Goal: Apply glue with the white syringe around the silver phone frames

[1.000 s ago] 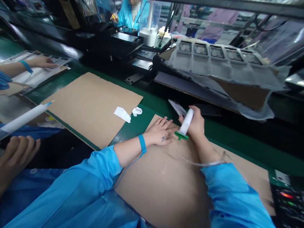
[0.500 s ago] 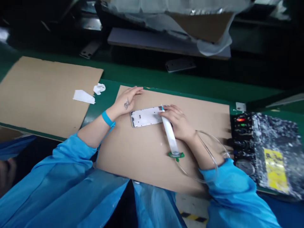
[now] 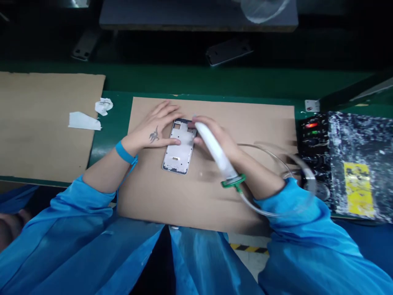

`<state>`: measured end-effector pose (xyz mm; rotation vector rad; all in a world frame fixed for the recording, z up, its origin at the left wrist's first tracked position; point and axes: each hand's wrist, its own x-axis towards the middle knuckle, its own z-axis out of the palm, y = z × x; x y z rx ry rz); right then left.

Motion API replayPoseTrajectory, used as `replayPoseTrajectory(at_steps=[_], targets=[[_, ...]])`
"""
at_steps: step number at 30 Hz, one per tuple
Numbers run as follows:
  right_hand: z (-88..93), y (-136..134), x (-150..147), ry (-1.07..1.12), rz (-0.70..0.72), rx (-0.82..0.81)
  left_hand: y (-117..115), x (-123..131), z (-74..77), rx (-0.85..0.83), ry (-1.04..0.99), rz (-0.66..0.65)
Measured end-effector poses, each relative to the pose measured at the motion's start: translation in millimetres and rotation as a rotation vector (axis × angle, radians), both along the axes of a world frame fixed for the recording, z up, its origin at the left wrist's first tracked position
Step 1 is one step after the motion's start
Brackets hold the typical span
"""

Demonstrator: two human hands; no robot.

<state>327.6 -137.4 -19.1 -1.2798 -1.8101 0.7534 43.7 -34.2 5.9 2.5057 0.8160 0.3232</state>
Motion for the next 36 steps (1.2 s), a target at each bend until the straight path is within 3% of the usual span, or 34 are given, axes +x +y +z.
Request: replayPoseTrajectory(at_steps=[4, 6, 14, 23, 28, 36], targets=[[-2.7, 22, -15, 0.480, -0.372, -0.085, -1, -3, 2.9, -0.002, -0.006, -0.010], [-2.3, 28, -19, 0.551, -0.436, -0.119, 0, -4, 2.4, -0.007, -0.040, 0.009], [20.8, 13, -25, 0.223, -0.050, -0.187, -2, 1, 6.8, -0.072, -0.020, 0.065], [11.8, 19, -38, 0.241, -0.133, -0.124, 3, 0, -16.7, -0.085, -0.198, 0.033], [12.7, 16, -34, 0.184, -0.055, -0.115, 3, 0, -17.1, -0.071, -0.213, 0.019], [15.3, 17, -38, 0.161, -0.053, -0.058, 2, -1, -19.4, -0.056, -0.238, 0.004]])
